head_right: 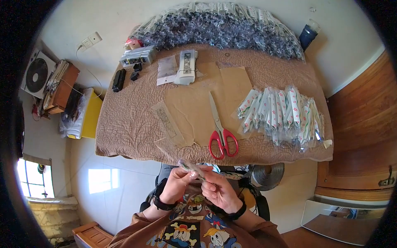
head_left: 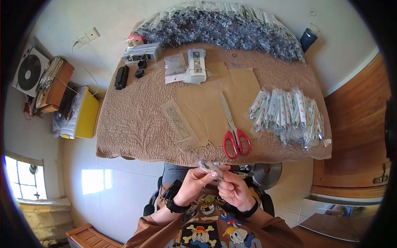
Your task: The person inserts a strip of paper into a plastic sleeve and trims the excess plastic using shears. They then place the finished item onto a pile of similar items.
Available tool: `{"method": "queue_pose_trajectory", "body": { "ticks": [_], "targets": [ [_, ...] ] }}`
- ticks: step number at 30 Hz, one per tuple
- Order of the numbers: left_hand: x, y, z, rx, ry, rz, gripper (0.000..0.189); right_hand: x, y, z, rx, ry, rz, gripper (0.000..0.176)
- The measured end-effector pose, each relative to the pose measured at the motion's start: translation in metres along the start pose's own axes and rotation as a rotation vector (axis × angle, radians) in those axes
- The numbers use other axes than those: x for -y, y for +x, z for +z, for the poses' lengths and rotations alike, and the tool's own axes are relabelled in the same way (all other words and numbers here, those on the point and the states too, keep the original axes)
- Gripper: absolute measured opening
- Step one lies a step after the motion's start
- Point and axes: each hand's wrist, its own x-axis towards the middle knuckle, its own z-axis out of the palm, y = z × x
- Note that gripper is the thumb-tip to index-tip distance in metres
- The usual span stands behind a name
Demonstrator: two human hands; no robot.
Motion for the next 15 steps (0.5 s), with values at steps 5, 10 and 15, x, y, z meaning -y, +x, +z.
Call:
{"method": "queue_pose_trajectory", "body": {
  "ticks": [5, 10, 15],
  "targets": [
    [0.001, 0.008, -0.002, -0.073, -0.207, 0.237, 0.021, 0.002, 0.001, 0.003, 0.056, 0.085, 0.032, 0.016],
    [0.007, 0.011, -0.007, -0.136, -0.123, 0.4, 0.023, -0.004, -0.006, 0.01, -0.269, -0.284, -0.268, 0.012],
    [0.042, 0.005, 0.01, 0.1, -0.311, 0.253, 0.023, -0.012, -0.007, 0.01, -0.223, -0.359, -0.396, 0.013]
  ]
}}
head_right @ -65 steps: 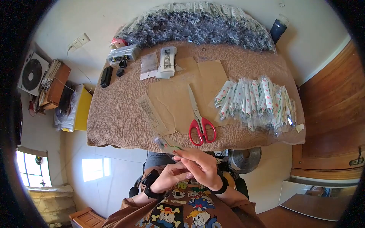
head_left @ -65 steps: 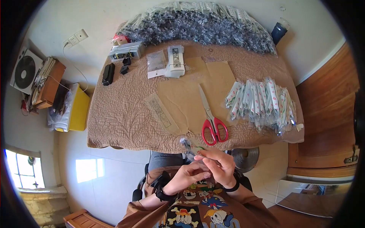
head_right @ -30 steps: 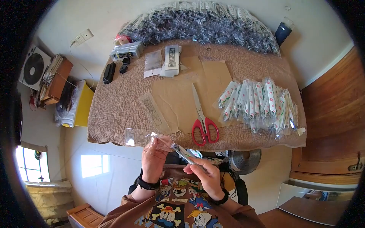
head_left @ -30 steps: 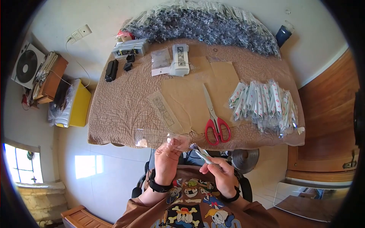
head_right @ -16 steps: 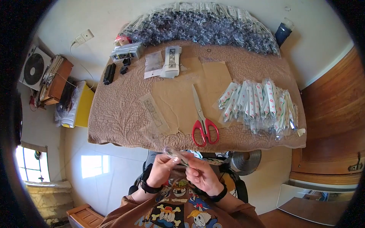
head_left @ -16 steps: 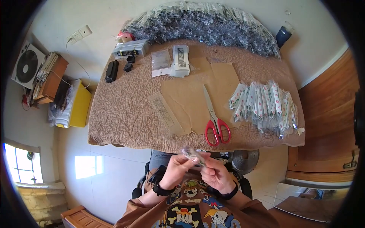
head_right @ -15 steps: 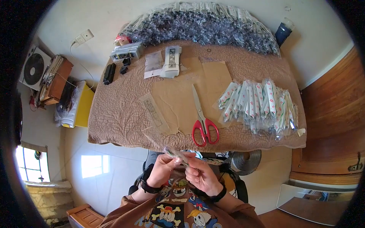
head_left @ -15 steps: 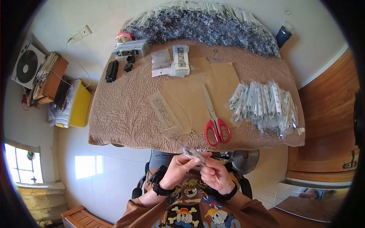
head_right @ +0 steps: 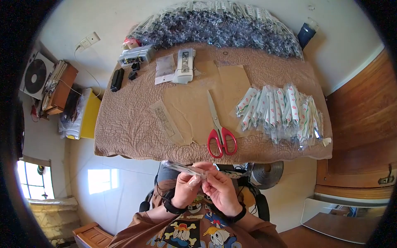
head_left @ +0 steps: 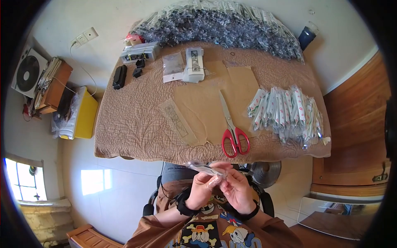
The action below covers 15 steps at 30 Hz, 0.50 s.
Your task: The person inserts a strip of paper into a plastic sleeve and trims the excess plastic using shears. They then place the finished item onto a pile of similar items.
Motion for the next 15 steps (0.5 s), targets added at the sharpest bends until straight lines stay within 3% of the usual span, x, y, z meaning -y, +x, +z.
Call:
{"method": "queue_pose_trajectory", "body": {
  "ticks": [2, 5, 6, 9, 12, 15],
  "targets": [
    [-0.002, 0.002, 0.0, -0.012, 0.01, 0.001, 0.023, 0.001, 0.001, 0.006, 0.004, -0.016, -0.017, 0.013],
    [-0.012, 0.007, 0.008, -0.041, 0.022, 0.002, 0.024, 0.003, 0.003, 0.011, -0.032, -0.334, -0.265, 0.013],
    [-0.02, 0.009, 0.015, -0.111, -0.057, 0.024, 0.024, 0.006, 0.004, 0.011, -0.033, -0.334, -0.265, 0.013],
    [-0.036, 0.01, 0.021, -0.251, -0.216, 0.063, 0.027, 0.021, 0.007, 0.006, 0.189, -1.527, -1.123, 0.017],
    [-0.038, 0.011, 0.0, -0.235, -0.034, -0.173, 0.029, 0.018, 0.01, 0.001, 0.239, -1.601, -1.233, 0.022],
    [-0.027, 0.01, 0.0, -0.256, -0.041, -0.195, 0.028, 0.012, 0.014, -0.008, 0.252, -1.619, -1.301, 0.024]
  ]
}}
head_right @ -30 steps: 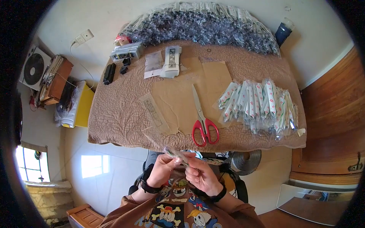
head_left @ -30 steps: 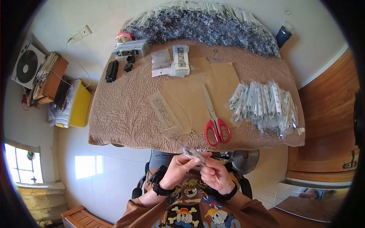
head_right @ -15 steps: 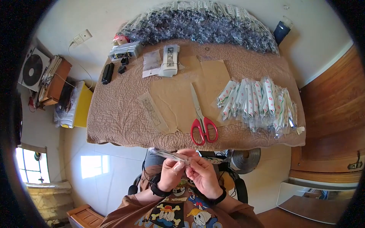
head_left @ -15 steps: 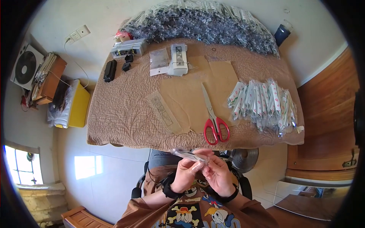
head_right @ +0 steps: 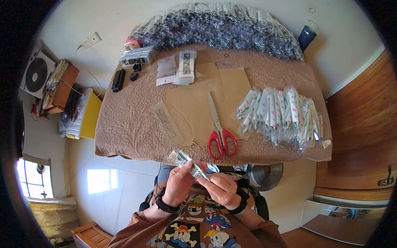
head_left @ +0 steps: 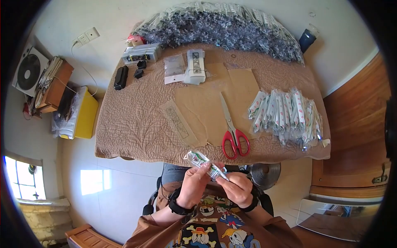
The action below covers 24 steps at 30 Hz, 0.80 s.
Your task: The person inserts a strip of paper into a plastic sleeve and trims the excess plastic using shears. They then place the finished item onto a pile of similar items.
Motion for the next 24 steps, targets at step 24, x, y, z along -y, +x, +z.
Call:
{"method": "queue_pose_trajectory", "body": {
  "ticks": [24],
  "targets": [
    [-0.005, -0.009, -0.011, 0.309, 0.04, -0.118, 0.051, -0.084, 0.016, -0.114, -1.022, 1.321, 0.667, 0.037]
  ]
}}
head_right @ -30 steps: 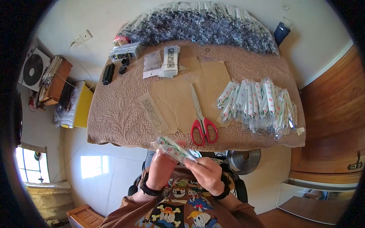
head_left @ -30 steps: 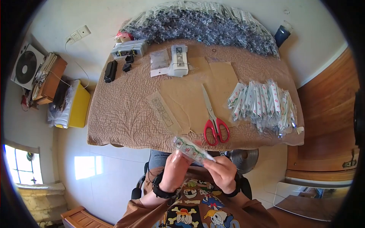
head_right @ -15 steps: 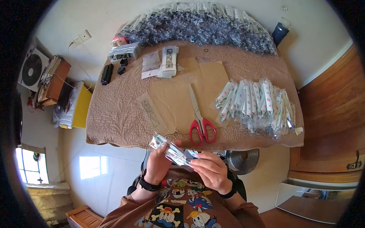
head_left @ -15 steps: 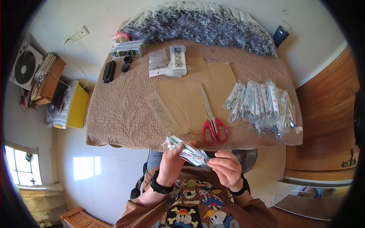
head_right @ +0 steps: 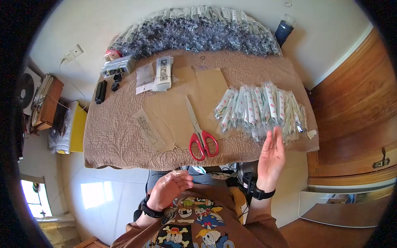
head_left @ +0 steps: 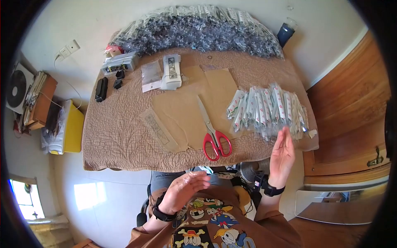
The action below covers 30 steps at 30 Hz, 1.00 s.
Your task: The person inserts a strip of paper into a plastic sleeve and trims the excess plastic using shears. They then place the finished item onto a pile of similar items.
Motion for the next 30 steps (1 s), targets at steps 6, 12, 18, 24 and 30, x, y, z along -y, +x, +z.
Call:
{"method": "queue_pose_trajectory", "body": {
  "ticks": [6, 12, 18, 24, 30],
  "targets": [
    [0.005, -0.007, -0.01, -0.025, 0.047, -0.069, 0.051, 0.014, -0.013, -0.01, 0.108, 0.009, 0.099, 0.034],
    [-0.002, -0.013, -0.013, 0.215, 0.456, -0.207, 0.034, -0.025, -0.054, -0.02, 0.557, -0.367, 0.587, 0.022],
    [0.021, -0.015, -0.028, 0.539, 0.819, -0.327, 0.027, -0.136, -0.079, -0.083, 0.941, -1.712, -0.079, 0.023],
    [0.037, -0.015, -0.059, 0.091, 0.899, -0.297, 0.037, -0.139, -0.087, -0.049, 0.921, -1.6, 0.509, 0.017],
    [0.014, -0.016, -0.043, -0.085, -0.108, -0.096, 0.061, -0.094, -0.115, 0.0, 1.107, -1.082, 0.862, 0.019]
  ]
}}
